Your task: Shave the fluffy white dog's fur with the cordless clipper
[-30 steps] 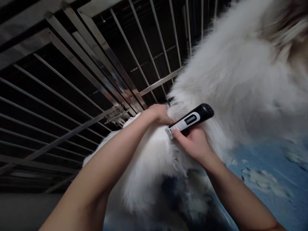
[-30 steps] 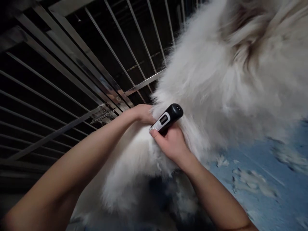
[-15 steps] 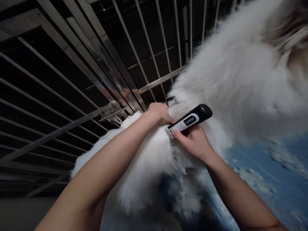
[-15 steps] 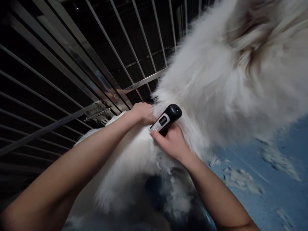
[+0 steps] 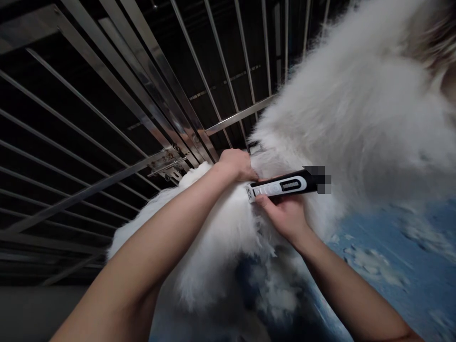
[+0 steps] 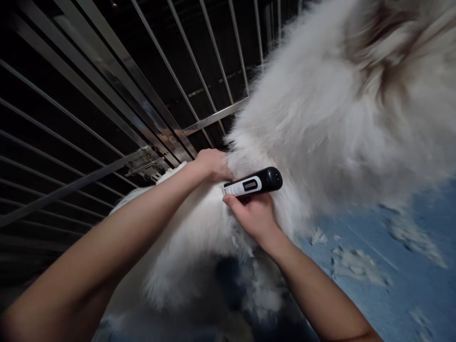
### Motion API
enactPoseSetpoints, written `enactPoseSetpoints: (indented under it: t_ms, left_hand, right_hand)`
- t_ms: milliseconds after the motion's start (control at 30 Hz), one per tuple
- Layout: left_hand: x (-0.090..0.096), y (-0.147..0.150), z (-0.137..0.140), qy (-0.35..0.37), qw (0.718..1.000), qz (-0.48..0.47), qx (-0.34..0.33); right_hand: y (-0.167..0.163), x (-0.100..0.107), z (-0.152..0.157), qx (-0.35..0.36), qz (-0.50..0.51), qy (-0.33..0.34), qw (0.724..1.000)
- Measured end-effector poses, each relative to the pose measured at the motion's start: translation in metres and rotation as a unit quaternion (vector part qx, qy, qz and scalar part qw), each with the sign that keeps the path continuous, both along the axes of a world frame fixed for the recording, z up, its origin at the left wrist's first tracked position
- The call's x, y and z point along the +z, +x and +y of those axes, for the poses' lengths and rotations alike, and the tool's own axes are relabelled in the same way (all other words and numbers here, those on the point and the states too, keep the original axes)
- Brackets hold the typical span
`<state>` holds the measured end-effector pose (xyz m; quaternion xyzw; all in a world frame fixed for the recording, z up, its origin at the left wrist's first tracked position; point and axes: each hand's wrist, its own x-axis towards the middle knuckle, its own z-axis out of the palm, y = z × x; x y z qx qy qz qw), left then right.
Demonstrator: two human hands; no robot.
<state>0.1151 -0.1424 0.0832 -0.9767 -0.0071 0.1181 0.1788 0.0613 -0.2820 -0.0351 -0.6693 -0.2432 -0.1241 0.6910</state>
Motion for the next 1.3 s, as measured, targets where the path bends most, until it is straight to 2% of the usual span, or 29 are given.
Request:
enactPoseSetpoints:
  t_ms: [100,167,233,300,533,767,800,867,933,1000,1133,1300]
  left_hand:
    - [0.000,-0.001,0.000,-0.005,1.000,0.004,-0.005]
    - [0.000,-0.002,-0.001,-0.011,1.000,0.001,-0.010]
    - [0.000,-0.003,-0.002,-0.017,1.000,-0.003,-0.010]
    - [-0.001,-0.003,-0.002,-0.020,1.000,-0.008,-0.009]
    - [-0.001,-0.004,-0.002,-0.018,1.000,-0.004,-0.009]
    - [-0.001,-0.005,-0.004,-0.007,1.000,-0.002,-0.002]
    - [-0.001,-0.005,-0.004,-0.008,1.000,-0.004,-0.002]
    - [-0.001,-0.006,-0.005,-0.011,1.000,-0.008,-0.006]
    - [-0.001,-0.006,-0.005,-0.011,1.000,-0.012,-0.006]
    - [0.000,-0.006,-0.005,-0.009,1.000,-0.012,-0.003]
    - [-0.001,-0.008,-0.003,-0.005,1.000,-0.001,-0.004]
    - [-0.003,-0.017,-0.003,-0.016,0.999,-0.022,-0.026]
  right_hand:
    - [0.000,0.000,-0.001,0.043,0.003,0.033,0.999]
    - [-0.001,0.000,-0.004,0.003,-0.015,0.041,0.999]
    - [-0.003,-0.001,-0.007,-0.067,-0.035,0.020,0.997]
    - [-0.005,-0.002,-0.007,-0.089,-0.043,-0.006,0.995]
    - [-0.007,-0.006,0.002,-0.011,-0.004,-0.002,1.000]
    - [-0.008,-0.007,0.005,0.064,0.049,0.057,0.995]
    - [-0.009,-0.008,0.003,0.055,0.040,0.064,0.996]
    - [-0.010,-0.010,-0.001,-0.006,0.006,0.076,0.997]
    - [-0.011,-0.011,-0.005,-0.058,-0.026,0.059,0.996]
    - [-0.010,-0.010,-0.007,-0.035,-0.036,0.029,0.998]
    - [-0.005,-0.007,-0.011,0.096,-0.015,0.028,0.995]
    - [-0.005,-0.010,-0.018,0.053,-0.037,0.015,0.998]
